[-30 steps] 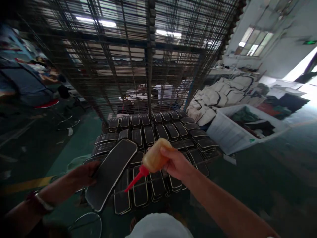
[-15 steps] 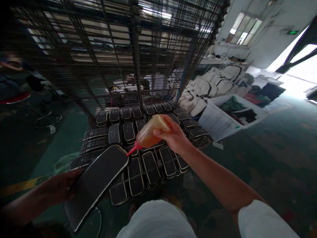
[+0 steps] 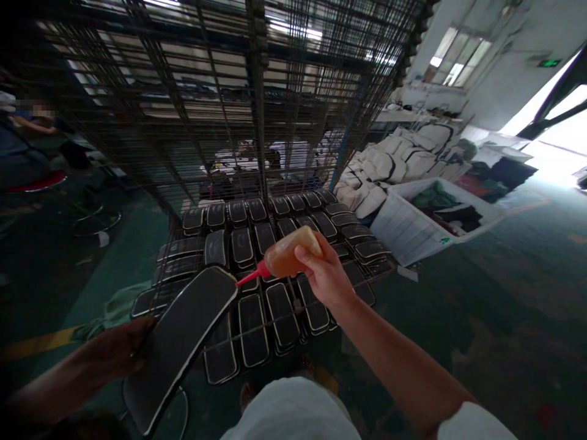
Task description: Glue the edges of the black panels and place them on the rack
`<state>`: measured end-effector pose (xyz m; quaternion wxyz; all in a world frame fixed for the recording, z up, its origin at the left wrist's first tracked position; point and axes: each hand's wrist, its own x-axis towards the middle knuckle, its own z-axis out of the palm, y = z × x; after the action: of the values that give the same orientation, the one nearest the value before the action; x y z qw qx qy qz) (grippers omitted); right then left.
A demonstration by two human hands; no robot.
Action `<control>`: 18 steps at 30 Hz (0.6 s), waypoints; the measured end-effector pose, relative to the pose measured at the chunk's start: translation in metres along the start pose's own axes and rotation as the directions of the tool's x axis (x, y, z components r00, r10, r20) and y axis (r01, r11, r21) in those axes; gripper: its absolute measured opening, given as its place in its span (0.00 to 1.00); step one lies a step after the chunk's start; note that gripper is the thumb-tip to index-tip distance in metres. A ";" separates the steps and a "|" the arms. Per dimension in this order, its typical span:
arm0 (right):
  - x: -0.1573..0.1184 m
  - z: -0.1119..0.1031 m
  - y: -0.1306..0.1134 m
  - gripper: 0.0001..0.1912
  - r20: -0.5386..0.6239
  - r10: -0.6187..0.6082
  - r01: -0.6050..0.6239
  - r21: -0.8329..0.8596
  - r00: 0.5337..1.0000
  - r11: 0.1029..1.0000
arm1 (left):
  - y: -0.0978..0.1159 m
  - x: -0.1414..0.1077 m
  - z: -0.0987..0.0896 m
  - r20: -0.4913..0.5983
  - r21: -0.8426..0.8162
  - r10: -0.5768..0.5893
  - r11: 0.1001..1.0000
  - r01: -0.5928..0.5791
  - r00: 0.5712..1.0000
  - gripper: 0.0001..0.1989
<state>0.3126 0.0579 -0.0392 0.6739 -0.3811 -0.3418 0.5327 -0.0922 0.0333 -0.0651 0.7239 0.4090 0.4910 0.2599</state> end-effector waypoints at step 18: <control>-0.044 0.012 0.040 0.21 -0.137 0.114 -0.107 0.057 0.984 0.993 | 0.003 0.010 0.013 0.094 -0.042 -0.016 0.999 0.020 0.995 0.19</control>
<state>0.2752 0.0222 -0.0711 0.6749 -0.4190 -0.2587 0.5496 -0.0768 0.0380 -0.0652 0.7571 0.4008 0.4544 0.2443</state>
